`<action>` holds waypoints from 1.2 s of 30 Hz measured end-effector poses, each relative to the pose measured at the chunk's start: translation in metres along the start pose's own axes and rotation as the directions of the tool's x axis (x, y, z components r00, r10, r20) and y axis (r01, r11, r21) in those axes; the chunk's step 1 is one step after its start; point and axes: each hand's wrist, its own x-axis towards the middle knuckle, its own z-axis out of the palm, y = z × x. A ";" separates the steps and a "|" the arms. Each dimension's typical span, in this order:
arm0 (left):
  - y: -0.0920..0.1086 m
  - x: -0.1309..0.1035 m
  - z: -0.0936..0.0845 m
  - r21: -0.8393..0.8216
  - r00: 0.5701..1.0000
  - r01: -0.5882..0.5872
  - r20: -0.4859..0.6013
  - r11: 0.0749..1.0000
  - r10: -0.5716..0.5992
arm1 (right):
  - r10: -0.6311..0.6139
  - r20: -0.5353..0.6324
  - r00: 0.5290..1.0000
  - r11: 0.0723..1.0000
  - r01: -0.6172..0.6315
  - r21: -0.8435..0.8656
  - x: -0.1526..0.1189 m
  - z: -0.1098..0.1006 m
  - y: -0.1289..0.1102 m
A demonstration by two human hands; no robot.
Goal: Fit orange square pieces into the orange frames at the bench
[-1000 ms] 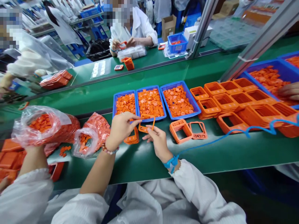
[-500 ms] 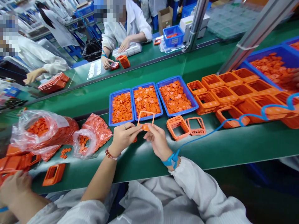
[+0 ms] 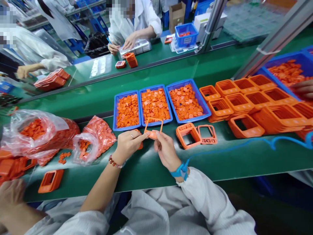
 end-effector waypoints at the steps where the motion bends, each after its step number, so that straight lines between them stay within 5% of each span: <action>1: 0.000 0.000 0.000 -0.001 1.000 -0.011 0.007 1.000 0.011 | 0.001 -0.002 1.000 1.000 -0.001 -0.006 0.000 0.000 0.000; 7: -0.004 -0.004 -0.003 -0.045 0.997 -0.054 -0.054 0.998 0.052 | -0.027 0.045 0.999 0.994 0.032 -0.107 -0.001 -0.002 0.001; 13: 0.007 -0.012 -0.002 -0.297 0.982 0.094 -0.127 0.950 -0.137 | -0.095 0.142 0.985 0.967 0.126 -0.221 -0.006 -0.002 0.000; 16: 0.020 -0.013 -0.001 -0.456 0.887 0.389 -0.050 0.801 -0.459 | -0.124 0.158 0.980 0.953 0.162 -0.257 -0.008 -0.004 0.002; 19: 0.032 -0.009 -0.003 -0.588 0.742 0.617 0.211 0.523 -0.637 | -0.143 0.216 0.966 0.936 0.203 -0.288 -0.009 -0.006 0.003; 23: 0.041 -0.003 -0.008 -0.637 0.697 0.679 0.403 0.365 -0.593 | -0.182 0.290 0.940 0.893 0.281 -0.352 -0.012 -0.006 0.000; 36: 0.051 -0.005 -0.003 -0.648 0.664 0.677 0.335 0.348 -0.668 | -0.227 0.232 0.946 0.869 0.304 -0.390 -0.014 0.000 -0.001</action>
